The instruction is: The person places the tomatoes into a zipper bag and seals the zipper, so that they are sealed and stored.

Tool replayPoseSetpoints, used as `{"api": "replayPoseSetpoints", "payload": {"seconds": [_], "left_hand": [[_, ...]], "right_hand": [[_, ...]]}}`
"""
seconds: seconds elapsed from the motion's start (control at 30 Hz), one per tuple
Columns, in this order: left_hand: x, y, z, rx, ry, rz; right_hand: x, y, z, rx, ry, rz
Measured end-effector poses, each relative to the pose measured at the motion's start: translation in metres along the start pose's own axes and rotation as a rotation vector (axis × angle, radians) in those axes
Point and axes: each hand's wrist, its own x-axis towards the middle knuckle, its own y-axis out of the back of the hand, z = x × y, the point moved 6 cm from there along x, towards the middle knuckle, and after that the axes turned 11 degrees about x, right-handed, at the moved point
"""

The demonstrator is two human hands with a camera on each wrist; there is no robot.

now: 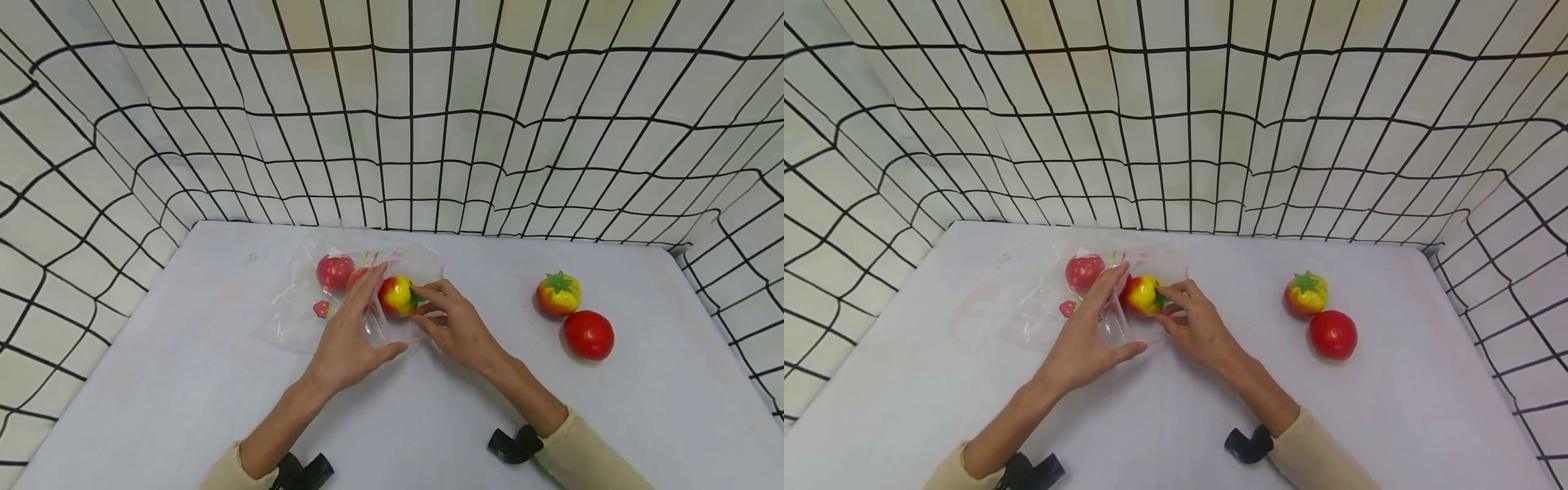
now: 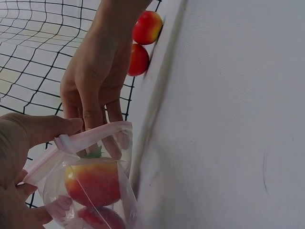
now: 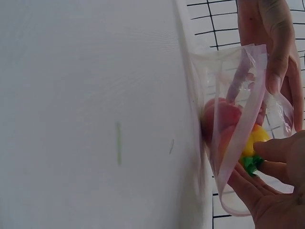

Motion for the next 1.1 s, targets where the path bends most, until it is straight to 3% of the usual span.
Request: {"api": "replayPoseSetpoints", "payload": {"seconds": [0.33,0.63,0.87,1.1], "left_hand": [[0.002,-0.001,0.000,-0.042,-0.019,0.012],[0.002,-0.002,-0.001,-0.064,-0.009,-0.007],[-0.003,-0.004,0.000,-0.075,0.008,-0.032],[-0.001,-0.003,-0.001,-0.062,-0.004,-0.016]], "right_hand": [[-0.008,0.009,-0.001,0.049,0.015,-0.005],[-0.015,0.028,-0.001,0.015,0.059,0.014],[-0.023,0.043,0.004,-0.027,0.026,0.044],[-0.029,0.062,0.004,-0.071,0.024,0.097]]}}
